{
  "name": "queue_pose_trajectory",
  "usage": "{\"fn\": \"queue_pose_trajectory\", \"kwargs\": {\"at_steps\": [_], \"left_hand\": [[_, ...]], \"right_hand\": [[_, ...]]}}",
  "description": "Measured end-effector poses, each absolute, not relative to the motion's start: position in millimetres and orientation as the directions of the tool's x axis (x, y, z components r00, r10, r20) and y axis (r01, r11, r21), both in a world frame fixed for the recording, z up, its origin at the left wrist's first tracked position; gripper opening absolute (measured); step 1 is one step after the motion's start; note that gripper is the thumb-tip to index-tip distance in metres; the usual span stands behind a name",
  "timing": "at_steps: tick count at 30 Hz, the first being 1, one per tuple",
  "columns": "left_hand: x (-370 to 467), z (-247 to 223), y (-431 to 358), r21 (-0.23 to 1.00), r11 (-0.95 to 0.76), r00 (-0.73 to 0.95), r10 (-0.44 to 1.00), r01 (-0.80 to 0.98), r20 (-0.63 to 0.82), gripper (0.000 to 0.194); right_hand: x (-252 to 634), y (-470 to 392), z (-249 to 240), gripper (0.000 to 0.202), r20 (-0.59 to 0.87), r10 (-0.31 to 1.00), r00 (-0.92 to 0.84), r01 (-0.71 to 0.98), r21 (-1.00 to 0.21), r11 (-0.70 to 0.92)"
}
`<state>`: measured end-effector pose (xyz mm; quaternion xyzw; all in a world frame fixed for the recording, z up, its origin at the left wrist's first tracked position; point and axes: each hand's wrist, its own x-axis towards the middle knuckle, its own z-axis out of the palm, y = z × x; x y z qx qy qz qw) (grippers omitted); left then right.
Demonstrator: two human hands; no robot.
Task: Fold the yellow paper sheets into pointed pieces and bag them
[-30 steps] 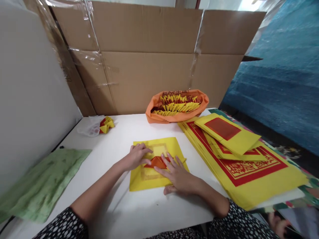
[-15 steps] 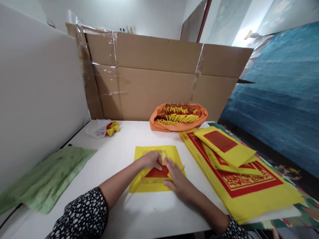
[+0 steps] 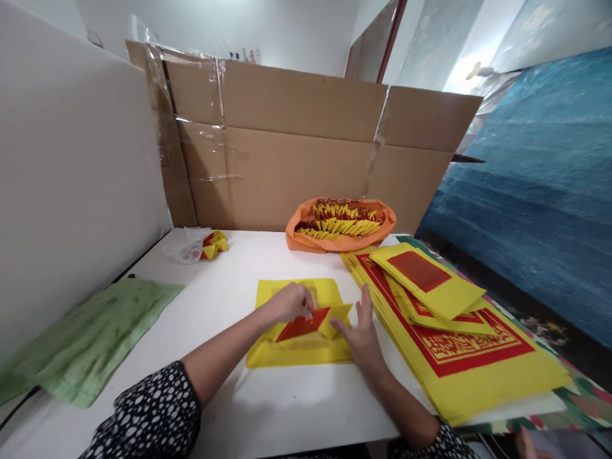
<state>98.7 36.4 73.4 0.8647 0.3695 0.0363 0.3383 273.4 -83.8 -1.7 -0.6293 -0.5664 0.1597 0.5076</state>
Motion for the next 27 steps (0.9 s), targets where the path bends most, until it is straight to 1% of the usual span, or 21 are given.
{"fn": "queue_pose_trajectory", "kwargs": {"at_steps": [1, 2, 3, 4, 5, 6, 7, 9, 11, 13, 16, 17, 20, 21, 23, 25, 27], "left_hand": [[95, 79, 33, 0.606, -0.55, 0.74, 0.665, 0.576, -0.1, 0.007], [90, 83, 29, 0.584, -0.621, 0.761, 0.649, 0.523, 0.008, 0.006], [85, 84, 25, 0.544, -0.7, 0.781, 0.612, 0.463, 0.122, 0.01], [79, 82, 21, 0.489, -0.771, 0.797, 0.562, 0.407, 0.221, 0.016], [73, 77, 18, 0.434, -0.824, 0.808, 0.511, 0.364, 0.293, 0.021], [67, 69, 15, 0.397, -0.851, 0.813, 0.481, 0.344, 0.327, 0.026], [62, 59, 13, 0.39, -0.856, 0.819, 0.474, 0.341, 0.324, 0.027], [52, 38, 8, 0.427, -0.839, 0.832, 0.478, 0.337, 0.283, 0.026], [46, 22, 5, 0.483, -0.808, 0.834, 0.495, 0.338, 0.245, 0.025], [45, 15, 2, 0.544, -0.76, 0.811, 0.539, 0.354, 0.225, 0.023], [48, 13, 0, 0.614, -0.697, 0.769, 0.601, 0.37, 0.219, 0.015], [49, 13, 0, 0.626, -0.689, 0.769, 0.602, 0.365, 0.214, 0.02], [51, 11, -1, 0.647, -0.676, 0.791, 0.585, 0.353, 0.179, 0.045], [51, 11, -1, 0.655, -0.665, 0.793, 0.587, 0.358, 0.163, 0.051], [51, 10, 0, 0.674, -0.642, 0.79, 0.597, 0.364, 0.142, 0.059], [50, 11, 1, 0.71, -0.62, 0.794, 0.591, 0.335, 0.142, 0.062], [49, 12, 3, 0.758, -0.577, 0.785, 0.602, 0.303, 0.144, 0.06]], "right_hand": [[276, -84, 4, 0.089, 0.384, 0.877, 0.287, 0.519, -0.832, 0.195], [279, -85, 9, 0.078, 0.397, 0.889, 0.227, 0.504, -0.829, 0.241], [280, -86, 13, 0.064, 0.418, 0.897, 0.142, 0.51, -0.808, 0.295], [281, -88, 15, 0.052, 0.447, 0.894, 0.038, 0.534, -0.765, 0.36], [282, -89, 15, 0.044, 0.477, 0.876, -0.076, 0.569, -0.7, 0.431], [281, -90, 14, 0.043, 0.498, 0.847, -0.186, 0.607, -0.62, 0.498], [280, -91, 10, 0.045, 0.498, 0.814, -0.297, 0.634, -0.534, 0.558], [277, -92, 1, 0.049, 0.437, 0.761, -0.48, 0.655, -0.398, 0.642], [275, -92, -9, 0.048, 0.362, 0.737, -0.571, 0.66, -0.331, 0.674], [275, -92, -14, 0.047, 0.325, 0.725, -0.607, 0.655, -0.312, 0.688], [277, -91, -12, 0.044, 0.341, 0.73, -0.592, 0.632, -0.366, 0.683], [278, -90, -10, 0.042, 0.357, 0.735, -0.576, 0.614, -0.404, 0.678], [276, -82, -3, 0.03, 0.384, 0.775, -0.501, 0.543, -0.558, 0.628], [274, -78, -1, 0.025, 0.366, 0.803, -0.47, 0.53, -0.61, 0.589], [269, -67, 4, 0.014, 0.271, 0.881, -0.387, 0.558, -0.692, 0.458], [262, -57, 7, 0.011, 0.162, 0.942, -0.295, 0.614, -0.723, 0.316], [256, -47, 9, 0.013, 0.099, 0.968, -0.229, 0.651, -0.724, 0.228]]}}
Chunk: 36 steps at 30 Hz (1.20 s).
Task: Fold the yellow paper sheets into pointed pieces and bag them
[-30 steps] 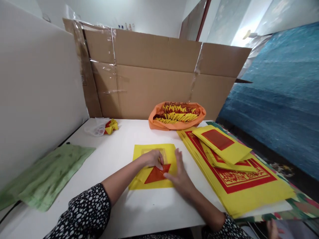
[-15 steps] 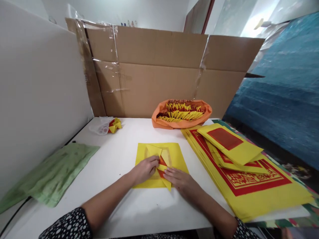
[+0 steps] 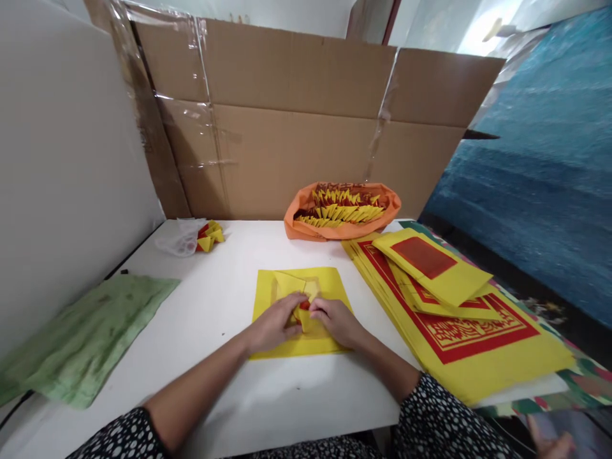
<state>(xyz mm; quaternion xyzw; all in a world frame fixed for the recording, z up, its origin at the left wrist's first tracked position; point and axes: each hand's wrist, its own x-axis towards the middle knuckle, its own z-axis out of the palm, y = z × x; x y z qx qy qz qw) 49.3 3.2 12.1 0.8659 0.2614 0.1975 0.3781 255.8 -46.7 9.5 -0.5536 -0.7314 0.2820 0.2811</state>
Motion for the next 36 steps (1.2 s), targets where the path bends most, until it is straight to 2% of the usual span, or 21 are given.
{"fn": "queue_pose_trajectory", "kwargs": {"at_steps": [4, 9, 15, 18, 22, 24, 27, 29, 33, 36], "left_hand": [[49, 13, 8, 0.836, -0.443, 0.727, 0.682, 0.323, 0.081, 0.054], [51, 21, 16, 0.911, -0.308, 0.629, 0.774, 0.276, 0.071, 0.021], [56, 21, 21, 0.873, -0.332, 0.584, 0.809, 0.357, 0.069, 0.033], [56, 17, 22, 0.871, -0.338, 0.575, 0.814, 0.356, 0.081, 0.03], [52, 19, 21, 0.898, -0.332, 0.624, 0.776, 0.288, 0.087, 0.025], [51, 21, 20, 0.894, -0.36, 0.66, 0.744, 0.268, 0.102, 0.026], [50, 20, 19, 0.858, -0.419, 0.668, 0.733, 0.295, 0.128, 0.024], [51, 16, 16, 0.804, -0.485, 0.671, 0.726, 0.343, 0.151, 0.009], [53, 14, 7, 0.645, -0.623, 0.714, 0.68, 0.442, 0.167, 0.032], [53, 20, 4, 0.58, -0.673, 0.748, 0.646, 0.46, 0.156, 0.041]], "right_hand": [[247, -36, 9, 0.012, 0.062, 0.98, -0.191, 0.687, -0.704, 0.179], [242, -34, 7, 0.011, 0.045, 0.986, -0.161, 0.722, -0.676, 0.149], [238, -37, 6, 0.011, 0.051, 0.993, -0.107, 0.708, -0.697, 0.112], [242, -42, 6, 0.006, 0.077, 0.992, -0.098, 0.6, -0.791, 0.12], [251, -47, 9, 0.043, -0.016, 0.982, -0.19, 0.381, -0.923, 0.058], [255, -47, 12, 0.05, -0.047, 0.96, -0.275, 0.346, -0.937, 0.053], [257, -45, 13, 0.033, -0.062, 0.942, -0.329, 0.332, -0.942, 0.054], [258, -43, 11, 0.019, -0.063, 0.943, -0.328, 0.317, -0.947, 0.047], [255, -40, 8, 0.013, -0.011, 0.951, -0.309, 0.272, -0.959, 0.077], [251, -38, 5, 0.013, 0.045, 0.964, -0.264, 0.339, -0.931, 0.136]]}}
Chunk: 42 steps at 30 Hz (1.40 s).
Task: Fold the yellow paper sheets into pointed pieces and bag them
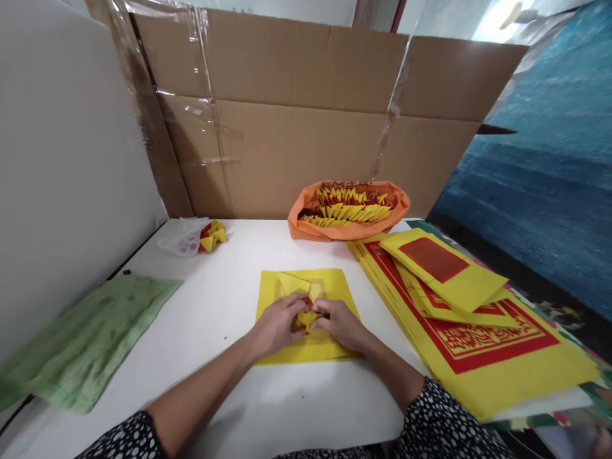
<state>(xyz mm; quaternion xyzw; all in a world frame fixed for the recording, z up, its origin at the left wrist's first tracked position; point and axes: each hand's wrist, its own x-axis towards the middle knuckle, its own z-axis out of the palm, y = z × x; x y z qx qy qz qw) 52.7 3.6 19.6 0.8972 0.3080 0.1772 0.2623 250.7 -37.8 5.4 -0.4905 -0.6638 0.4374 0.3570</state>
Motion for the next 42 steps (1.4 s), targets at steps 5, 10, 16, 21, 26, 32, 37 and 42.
{"fn": "queue_pose_trajectory", "kwargs": {"at_steps": [5, 10, 16, 21, 26, 32, 37, 42], "left_hand": [[49, 28, 11, 0.724, -0.589, 0.754, 0.641, 0.36, 0.146, 0.016], [52, 19, 22, 0.895, -0.311, 0.608, 0.792, 0.321, 0.057, 0.026], [52, 11, 23, 0.929, -0.267, 0.57, 0.818, 0.258, 0.077, 0.023], [51, 11, 23, 0.895, -0.327, 0.573, 0.813, 0.305, 0.102, 0.021], [52, 12, 25, 0.862, -0.371, 0.573, 0.81, 0.344, 0.12, 0.022], [53, 15, 23, 0.864, -0.369, 0.572, 0.812, 0.341, 0.121, 0.017], [52, 13, 23, 0.873, -0.359, 0.569, 0.814, 0.329, 0.12, 0.017], [53, 8, 18, 0.85, -0.395, 0.549, 0.821, 0.35, 0.155, 0.006]], "right_hand": [[244, -33, -1, 0.013, 0.137, 0.975, -0.174, 0.497, -0.843, 0.207], [242, -37, 0, 0.02, 0.224, 0.968, -0.112, 0.622, -0.744, 0.244], [227, -78, -9, 0.036, 0.414, 0.861, -0.295, 0.856, -0.286, 0.431], [212, -107, -26, 0.081, 0.367, 0.863, -0.346, 0.881, -0.19, 0.434], [212, -110, -24, 0.083, 0.34, 0.886, -0.314, 0.893, -0.21, 0.397], [215, -112, -21, 0.073, 0.316, 0.913, -0.259, 0.905, -0.25, 0.344], [213, -113, -22, 0.069, 0.293, 0.925, -0.242, 0.913, -0.255, 0.319], [213, -111, -18, 0.067, 0.233, 0.946, -0.224, 0.916, -0.283, 0.286]]}}
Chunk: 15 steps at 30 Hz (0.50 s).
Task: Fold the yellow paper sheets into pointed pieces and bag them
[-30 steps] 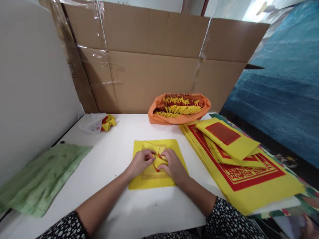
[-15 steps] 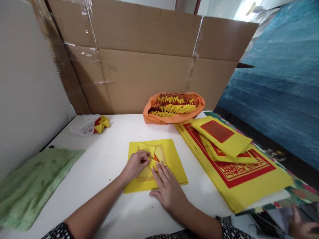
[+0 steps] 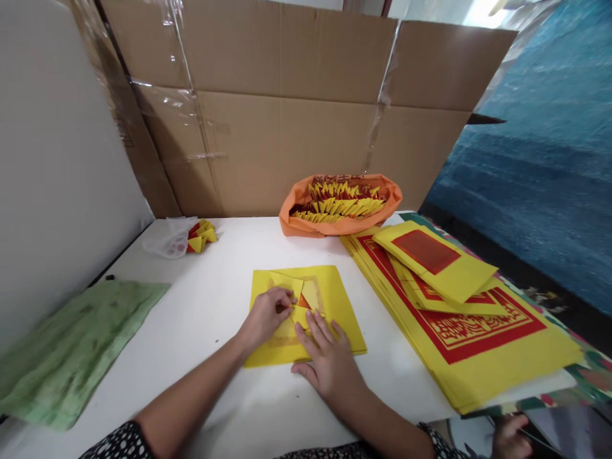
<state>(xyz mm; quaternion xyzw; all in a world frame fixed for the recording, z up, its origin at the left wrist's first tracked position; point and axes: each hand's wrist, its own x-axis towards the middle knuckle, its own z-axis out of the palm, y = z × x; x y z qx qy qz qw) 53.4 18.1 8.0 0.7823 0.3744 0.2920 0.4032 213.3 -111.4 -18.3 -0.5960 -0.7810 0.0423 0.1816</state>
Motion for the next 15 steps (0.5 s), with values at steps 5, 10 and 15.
{"fn": "queue_pose_trajectory", "kwargs": {"at_steps": [5, 10, 15], "left_hand": [[57, 4, 20, 0.749, -0.494, 0.519, 0.822, 0.442, 0.235, 0.044], [55, 1, 38, 0.761, -0.422, 0.432, 0.878, 0.493, 0.207, 0.052], [49, -3, 33, 0.763, -0.435, 0.401, 0.881, 0.478, 0.251, 0.052]], "right_hand": [[216, -110, -14, 0.075, 0.141, 0.968, -0.207, 0.917, -0.316, 0.242], [225, -103, -4, 0.07, 0.028, 0.976, -0.215, 0.919, -0.333, 0.212], [226, -78, 21, 0.056, 0.033, 0.995, -0.09, 0.927, -0.362, 0.096]]}}
